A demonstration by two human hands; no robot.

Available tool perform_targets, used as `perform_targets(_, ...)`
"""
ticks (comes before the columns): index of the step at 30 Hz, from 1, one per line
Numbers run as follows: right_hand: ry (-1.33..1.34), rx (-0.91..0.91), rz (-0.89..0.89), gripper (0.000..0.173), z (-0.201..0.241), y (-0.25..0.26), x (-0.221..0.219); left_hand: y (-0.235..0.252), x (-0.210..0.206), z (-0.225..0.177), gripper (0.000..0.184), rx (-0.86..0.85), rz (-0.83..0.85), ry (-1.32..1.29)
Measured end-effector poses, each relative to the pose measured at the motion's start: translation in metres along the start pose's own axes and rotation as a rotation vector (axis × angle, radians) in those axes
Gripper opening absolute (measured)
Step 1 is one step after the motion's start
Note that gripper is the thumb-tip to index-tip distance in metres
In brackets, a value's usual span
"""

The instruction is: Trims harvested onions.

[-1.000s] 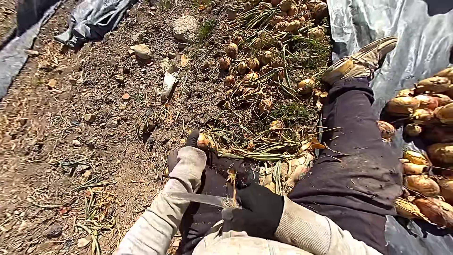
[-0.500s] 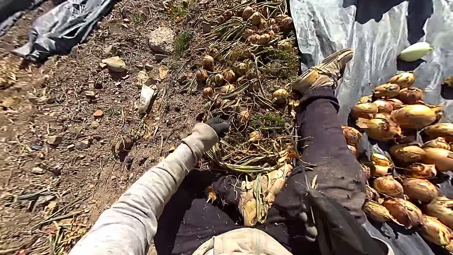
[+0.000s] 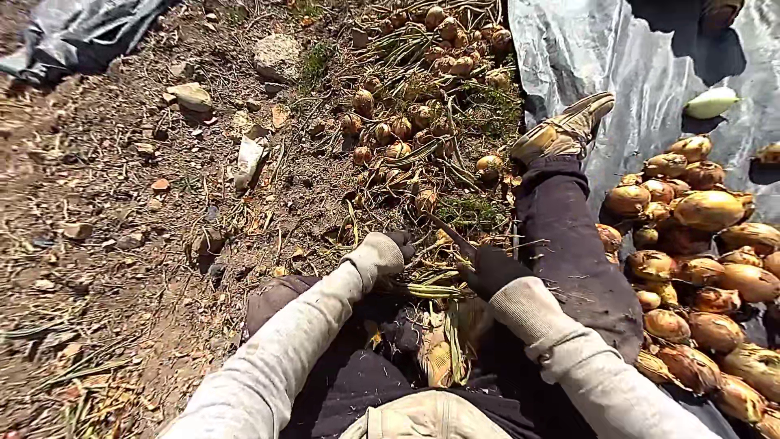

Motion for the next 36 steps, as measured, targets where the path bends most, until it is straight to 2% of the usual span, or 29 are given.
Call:
perform_targets(3, -0.146, 0.013, -0.012, 0.073, 0.032, 0.052, 0.000, -0.009, -0.058, 0.025, 0.061, 0.039, 0.103, 0.255)
perform_targets(6, -0.258, 0.083, -0.016, 0.076, 0.058, 0.073, -0.001, -0.049, -0.094, 0.025, 0.041, 0.035, 0.237, 0.376)
perform_targets(10, -0.304, 0.150, -0.011, 0.076, 0.074, 0.097, -0.008, -0.141, -0.091, 0.000, 0.029, -0.166, 0.500, 0.148)
perform_targets(12, -0.291, 0.096, -0.003, 0.066, 0.072, 0.108, -0.009, -0.181, -0.089, 0.012, 0.028, -0.222, 0.519, 0.025)
perform_targets(14, -0.303, 0.042, 0.000, 0.059, 0.065, 0.116, -0.001, -0.199, -0.073, 0.040, 0.031, -0.209, 0.415, -0.105)
perform_targets(16, -0.305, 0.027, 0.045, 0.054, 0.058, 0.106, 0.014, -0.200, -0.043, 0.076, 0.037, -0.129, 0.203, -0.241)
perform_targets(18, -0.181, 0.136, -0.002, 0.058, 0.045, 0.100, 0.034, -0.190, -0.005, 0.099, 0.037, -0.071, -0.095, -0.434)
perform_targets(19, -0.017, 0.239, -0.099, 0.058, 0.037, 0.098, 0.045, -0.182, 0.012, 0.099, 0.036, -0.087, -0.213, -0.567)
perform_targets(21, 0.411, 0.433, -0.178, 0.051, 0.036, 0.062, 0.065, -0.160, 0.035, 0.074, 0.046, -0.169, -0.347, -0.831)
perform_targets(22, 0.649, 0.475, -0.100, 0.044, 0.045, 0.033, 0.071, -0.147, 0.043, 0.053, 0.058, -0.233, -0.358, -0.898)
perform_targets(24, 1.004, 0.582, 0.023, 0.040, 0.061, -0.010, 0.074, -0.122, 0.046, -0.004, 0.079, -0.352, -0.237, -0.959)
perform_targets(26, 1.170, 0.666, 0.038, 0.039, 0.070, -0.031, 0.071, -0.108, 0.036, -0.057, 0.074, -0.436, -0.070, -0.970)
perform_targets(28, 1.140, 0.589, 0.001, 0.039, 0.066, -0.047, 0.061, -0.099, 0.019, -0.082, 0.060, -0.421, 0.007, -0.928)
perform_targets(32, 0.742, 0.506, -0.109, 0.023, 0.052, -0.064, 0.038, -0.108, -0.002, -0.077, 0.059, -0.333, 0.009, -0.759)
perform_targets(34, 0.642, 0.495, -0.127, 0.022, 0.055, -0.065, 0.016, -0.114, -0.004, -0.068, 0.065, -0.289, -0.028, -0.492)
perform_targets(36, 0.606, 0.438, -0.090, 0.028, 0.061, -0.065, -0.006, -0.128, -0.001, -0.067, 0.061, -0.267, -0.074, -0.202)
Point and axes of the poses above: each hand's wrist, its own y-axis towards the middle knuckle, its own x-axis out of the back of the hand, z = x × y, the point moved 10 cm from there along y, towards the middle knuckle, and after that the axes turned 7 degrees about z, right-handed, at the moved point
